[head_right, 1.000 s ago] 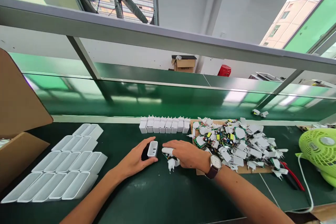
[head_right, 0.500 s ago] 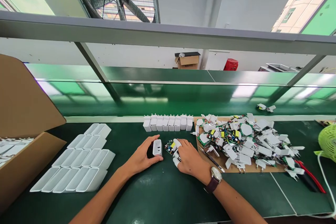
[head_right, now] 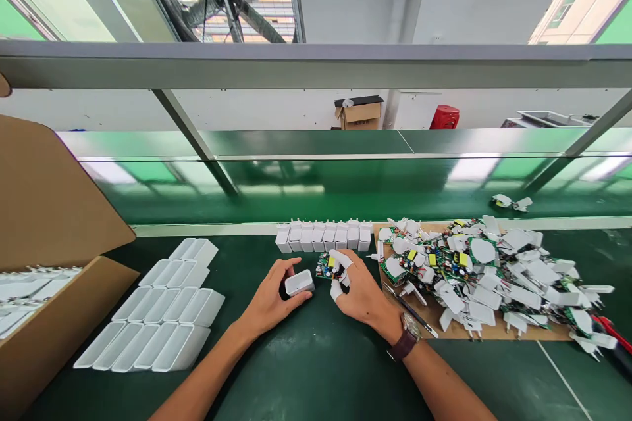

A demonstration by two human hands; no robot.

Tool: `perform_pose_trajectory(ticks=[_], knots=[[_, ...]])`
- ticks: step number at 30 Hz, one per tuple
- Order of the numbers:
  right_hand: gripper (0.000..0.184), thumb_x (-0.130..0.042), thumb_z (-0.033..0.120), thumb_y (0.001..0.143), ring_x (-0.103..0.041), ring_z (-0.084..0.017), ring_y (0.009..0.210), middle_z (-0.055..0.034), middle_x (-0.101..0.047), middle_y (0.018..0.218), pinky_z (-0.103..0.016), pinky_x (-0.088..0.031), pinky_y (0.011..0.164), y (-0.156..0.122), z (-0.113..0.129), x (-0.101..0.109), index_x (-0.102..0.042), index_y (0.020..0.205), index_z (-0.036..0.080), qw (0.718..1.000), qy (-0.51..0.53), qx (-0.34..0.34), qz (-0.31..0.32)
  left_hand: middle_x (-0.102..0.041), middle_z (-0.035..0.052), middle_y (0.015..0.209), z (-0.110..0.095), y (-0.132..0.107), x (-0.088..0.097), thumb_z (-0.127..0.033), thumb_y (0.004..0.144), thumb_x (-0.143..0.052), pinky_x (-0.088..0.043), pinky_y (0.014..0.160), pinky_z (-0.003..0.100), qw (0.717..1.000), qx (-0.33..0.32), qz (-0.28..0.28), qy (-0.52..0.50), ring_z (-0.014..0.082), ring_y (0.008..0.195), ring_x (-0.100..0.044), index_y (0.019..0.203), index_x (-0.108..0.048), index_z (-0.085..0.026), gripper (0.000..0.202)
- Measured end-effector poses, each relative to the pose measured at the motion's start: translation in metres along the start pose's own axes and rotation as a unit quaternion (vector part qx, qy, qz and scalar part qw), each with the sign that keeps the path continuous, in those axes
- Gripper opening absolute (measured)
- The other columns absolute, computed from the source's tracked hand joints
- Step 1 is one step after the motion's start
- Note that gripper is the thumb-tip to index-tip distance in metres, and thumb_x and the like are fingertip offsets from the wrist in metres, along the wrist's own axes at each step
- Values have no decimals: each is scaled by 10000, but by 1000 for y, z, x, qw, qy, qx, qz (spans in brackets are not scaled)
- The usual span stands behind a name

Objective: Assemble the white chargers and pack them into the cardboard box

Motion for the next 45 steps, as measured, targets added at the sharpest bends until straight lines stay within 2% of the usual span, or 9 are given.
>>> perform_pose_trajectory(ticks=[4, 7, 9, 11, 15, 18, 22, 31, 45], knots=[[678, -519, 94, 834, -654, -240, 1122, -127, -567, 1368, -396, -591, 940, -11, -10, -3, -398, 1485, 238, 999, 31, -39, -22, -577, 104, 1281, 0, -2, -2, -421, 742, -874, -576, 787, 362, 998, 8, 59, -31, 205, 909, -632, 1488, -424, -262, 886], [648, -524, 90, 826, -644, -245, 1142, -127, -571, 1336, -392, -591, 940, -14, -9, -1, -430, 1451, 233, 998, 43, -37, -38, -657, 79, 1144, -2, -3, -4, -387, 831, -786, -574, 763, 358, 994, 35, 103, -29, 200, 845, -639, 1468, -446, -242, 736], [610, -515, 81, 830, -659, -231, 1068, -122, -583, 1289, -371, -608, 873, -13, -4, 0, -456, 1418, 237, 997, 58, -24, -40, -671, 74, 1111, -5, -2, -5, -360, 864, -743, -582, 830, 388, 996, 22, 88, -18, 230, 931, -652, 1391, -520, -241, 584], [587, -513, 83, 854, -667, -218, 1009, -119, -590, 1268, -358, -619, 827, -13, 2, 2, -453, 1414, 246, 997, 66, -5, -48, -649, 102, 1225, -7, 0, -5, -343, 870, -741, -560, 969, 447, 998, -28, 50, -6, 275, 1113, -626, 1363, -551, -247, 537], [648, -553, 102, 903, -636, -271, 1195, -137, -587, 1359, -441, -594, 972, -16, 15, 5, -375, 1502, 275, 992, 20, 88, -93, -568, 122, 1390, -5, 0, -4, -292, 929, -677, -490, 1115, 484, 996, -91, 3, 20, 285, 1301, -557, 1463, -491, -277, 565], [737, -536, 75, 913, -620, -302, 1240, -140, -618, 1364, -525, -550, 1048, -18, 22, 3, -285, 1576, 277, 984, -47, 151, -83, -548, 116, 1417, -1, -1, -6, -254, 945, -648, -507, 1111, 461, 994, -108, -1, 25, 268, 1313, -562, 1499, -447, -290, 590], [766, -496, 63, 910, -665, -314, 1146, -160, -656, 1323, -548, -569, 1012, -18, 27, 2, -223, 1608, 225, 977, -105, 176, -60, -565, 115, 1397, -1, -1, -8, -211, 945, -648, -505, 1116, 483, 991, -127, -7, 30, 270, 1309, -558, 1480, -441, -295, 580], [760, -475, 58, 874, -669, -327, 1141, -187, -670, 1305, -567, -567, 1026, -17, 27, 1, -248, 1595, 132, 972, -143, 182, -40, -586, 113, 1377, -6, -1, -8, -150, 948, -612, -529, 1089, 473, 984, -173, -7, 48, 267, 1288, -571, 1489, -437, -298, 588], [692, -470, 59, 878, -670, -318, 1059, -184, -695, 1245, -543, -581, 977, -15, 31, 4, -306, 1549, 98, 966, -161, 195, -47, -598, 131, 1356, -8, -1, -8, -153, 948, -626, -546, 1063, 500, 981, -188, -7, 51, 276, 1261, -584, 1492, -440, -279, 589]])
Point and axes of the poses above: each hand's wrist, its own y-axis towards the middle knuckle, its own x-axis out of the back of the hand, z = x × y, the point moved 2 cm from there along y, towards the middle knuckle
